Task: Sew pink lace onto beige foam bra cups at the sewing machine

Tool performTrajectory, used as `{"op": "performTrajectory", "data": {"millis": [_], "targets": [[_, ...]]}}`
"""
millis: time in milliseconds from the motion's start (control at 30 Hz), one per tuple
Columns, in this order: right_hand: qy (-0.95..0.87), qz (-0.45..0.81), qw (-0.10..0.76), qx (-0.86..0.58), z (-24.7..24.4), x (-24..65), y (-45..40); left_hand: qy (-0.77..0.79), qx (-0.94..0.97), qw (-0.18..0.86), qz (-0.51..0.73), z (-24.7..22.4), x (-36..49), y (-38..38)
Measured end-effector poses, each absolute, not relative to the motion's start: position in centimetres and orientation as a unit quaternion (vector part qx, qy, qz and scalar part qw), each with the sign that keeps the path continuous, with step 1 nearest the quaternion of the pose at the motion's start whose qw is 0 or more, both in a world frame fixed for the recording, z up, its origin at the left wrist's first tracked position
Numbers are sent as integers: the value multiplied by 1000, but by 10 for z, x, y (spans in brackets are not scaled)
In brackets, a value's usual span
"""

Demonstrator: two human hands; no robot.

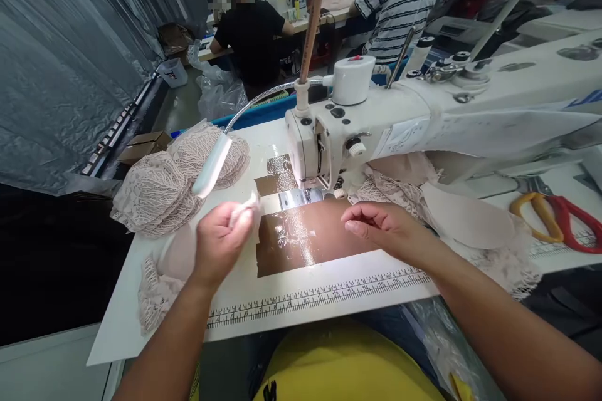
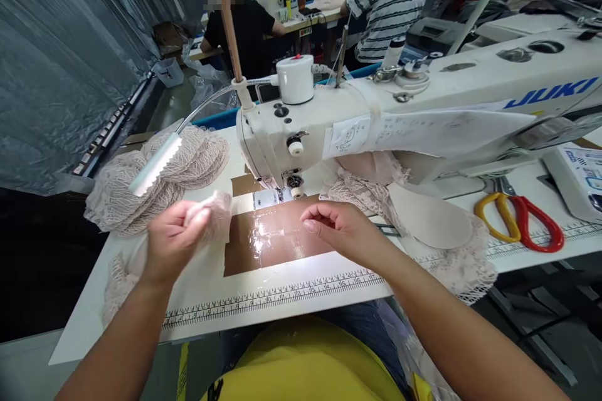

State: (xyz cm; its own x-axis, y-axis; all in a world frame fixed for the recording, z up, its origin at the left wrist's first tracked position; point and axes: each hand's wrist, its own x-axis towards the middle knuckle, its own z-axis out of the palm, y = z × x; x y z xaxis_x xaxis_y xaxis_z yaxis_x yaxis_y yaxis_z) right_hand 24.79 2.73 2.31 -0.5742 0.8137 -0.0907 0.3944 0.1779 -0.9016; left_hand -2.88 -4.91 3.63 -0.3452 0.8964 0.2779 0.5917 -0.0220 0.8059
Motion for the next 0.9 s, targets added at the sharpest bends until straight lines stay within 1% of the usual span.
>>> {"op": "performTrajectory", "data": {"millis": [100, 167, 233, 300, 400, 467, 533, 567, 600, 667, 767, 833, 900], "targets": [[-804, 402, 178, -400, 31, 236, 34, 636, 720, 12, 279, 14, 0, -20], [-846, 335, 150, -387, 27, 223, 38, 620, 772, -16, 138, -7, 24, -6], [-876, 286, 129, -367, 18, 213, 41, 611, 784, -15, 104, -23, 43, -2], [-895, 251, 113, -352, 5, 206, 42, 602, 793, -8, 94, -28, 53, -6], [-916, 181, 90, -346, -12, 202, 41, 583, 808, 16, 80, -14, 52, -17], [-930, 128, 80, -336, -17, 200, 38, 565, 816, 90, 85, 2, 43, -22], [-937, 83, 77, -330, -20, 200, 36, 548, 807, 187, 119, 14, 33, -22], [-938, 63, 76, -331, -21, 199, 35, 542, 800, 214, 144, 16, 29, -21], [-938, 45, 74, -335, -22, 199, 34, 539, 796, 218, 168, 14, 25, -19], [-936, 16, 72, -345, -23, 197, 33, 536, 804, 169, 196, 4, 20, -15], [-931, 1, 63, -359, -23, 194, 33, 521, 829, 75, 191, -20, 17, -8], [-928, 4, 53, -370, -20, 191, 35, 508, 839, 45, 190, -32, 14, -2], [-922, 14, 37, -385, -15, 187, 37, 493, 848, 40, 192, -37, 9, 4]]}}
